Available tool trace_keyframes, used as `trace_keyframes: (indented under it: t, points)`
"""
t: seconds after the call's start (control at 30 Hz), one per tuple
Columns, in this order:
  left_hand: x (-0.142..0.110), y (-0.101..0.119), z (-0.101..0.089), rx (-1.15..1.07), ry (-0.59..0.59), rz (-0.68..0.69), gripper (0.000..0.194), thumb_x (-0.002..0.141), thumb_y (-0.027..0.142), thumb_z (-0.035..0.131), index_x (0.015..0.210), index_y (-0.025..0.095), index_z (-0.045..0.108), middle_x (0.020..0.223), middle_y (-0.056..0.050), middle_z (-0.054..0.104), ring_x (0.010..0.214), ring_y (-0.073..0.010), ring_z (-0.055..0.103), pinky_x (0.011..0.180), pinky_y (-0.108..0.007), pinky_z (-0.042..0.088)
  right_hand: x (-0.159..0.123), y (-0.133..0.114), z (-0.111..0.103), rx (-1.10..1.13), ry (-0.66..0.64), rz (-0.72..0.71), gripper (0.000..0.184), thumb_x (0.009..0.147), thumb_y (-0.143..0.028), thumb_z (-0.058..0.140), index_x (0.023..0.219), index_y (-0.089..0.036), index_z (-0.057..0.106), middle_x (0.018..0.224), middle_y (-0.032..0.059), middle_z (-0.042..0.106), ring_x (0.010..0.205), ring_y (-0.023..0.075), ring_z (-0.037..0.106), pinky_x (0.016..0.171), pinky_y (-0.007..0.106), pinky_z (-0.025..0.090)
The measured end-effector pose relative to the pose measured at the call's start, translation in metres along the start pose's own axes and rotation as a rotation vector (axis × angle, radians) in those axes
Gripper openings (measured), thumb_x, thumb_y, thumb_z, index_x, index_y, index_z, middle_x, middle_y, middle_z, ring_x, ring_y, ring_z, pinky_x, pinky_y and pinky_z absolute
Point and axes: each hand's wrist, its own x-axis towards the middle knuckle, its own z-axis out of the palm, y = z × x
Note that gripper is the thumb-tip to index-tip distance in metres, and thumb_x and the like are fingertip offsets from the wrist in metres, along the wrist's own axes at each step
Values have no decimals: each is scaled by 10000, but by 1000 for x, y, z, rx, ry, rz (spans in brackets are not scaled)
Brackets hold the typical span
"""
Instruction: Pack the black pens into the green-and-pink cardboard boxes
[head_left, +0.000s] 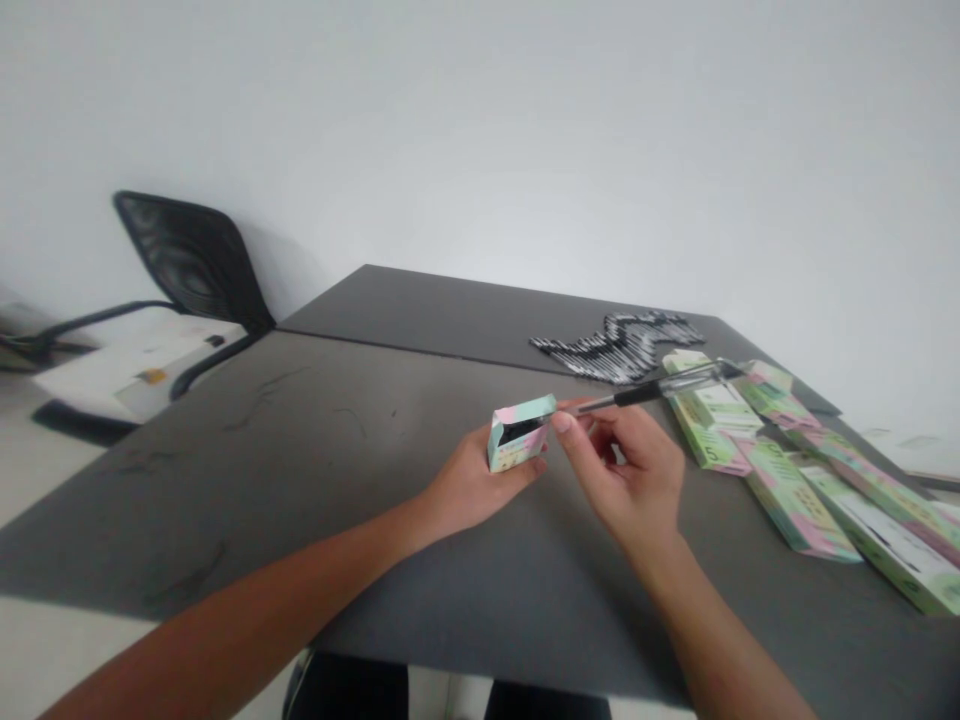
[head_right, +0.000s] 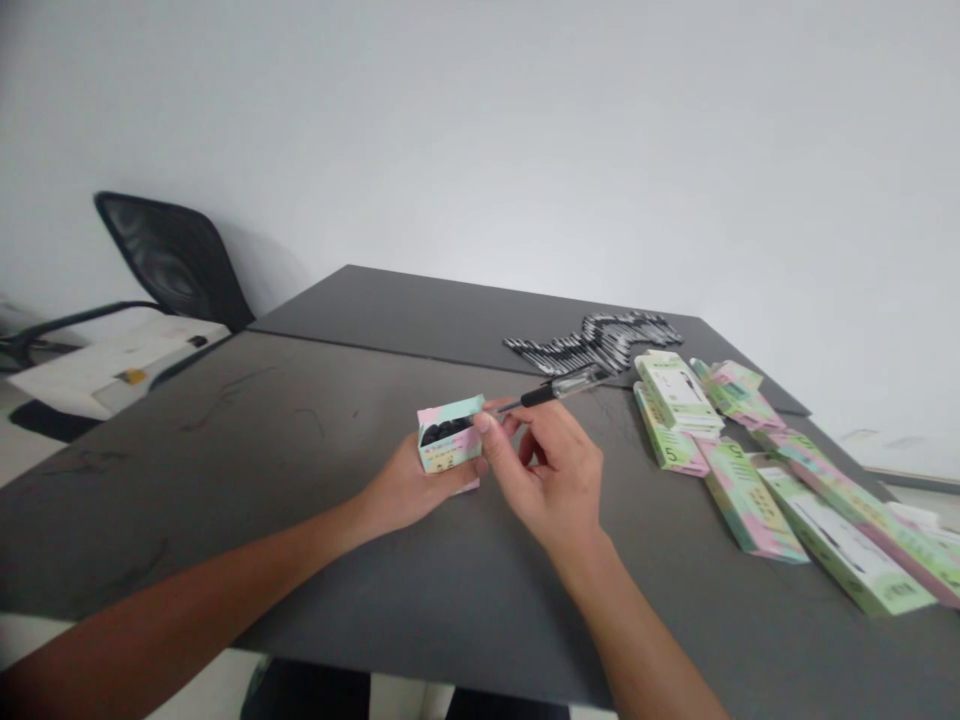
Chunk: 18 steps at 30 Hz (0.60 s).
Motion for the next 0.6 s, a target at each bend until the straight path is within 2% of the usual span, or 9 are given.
trace_keyframes:
  t: [0.13,0.27,0.43,0.6]
  points:
    - [-4,3,5,-69,-22,-58,525,897,364,830,1374,202,680,1268,-114,780,1184,-324,733,947,-423,624,5,0,-3,-11,16,-26,89,957,-220,773,885,-173,750,672,-43,564,570,74,462,537,247,368]
    - [-6,0,6,-60,-38,-88,485,895,394,834,1313,192,694,1137,-99,795,1056,-298,762,886,-411,635,7,0,-7,-9,14,-28,131,944,-228,785,837,-165,743,663,-34,536,591,88,458,533,252,361]
    - [-9,-4,8,-73,-33,-103,441,888,394,835,1258,197,700,1079,-78,782,919,-251,758,846,-399,633,6,5,-11,-80,24,-62,141,898,-266,830,810,-180,760,597,-42,485,594,112,462,545,267,365]
    - [-12,-2,10,-91,-51,-125,436,881,392,840,1236,188,691,1068,-80,772,892,-239,742,831,-397,627,6,7,-18,-65,4,-90,320,869,-271,845,646,-184,633,627,-11,536,598,114,488,550,285,372]
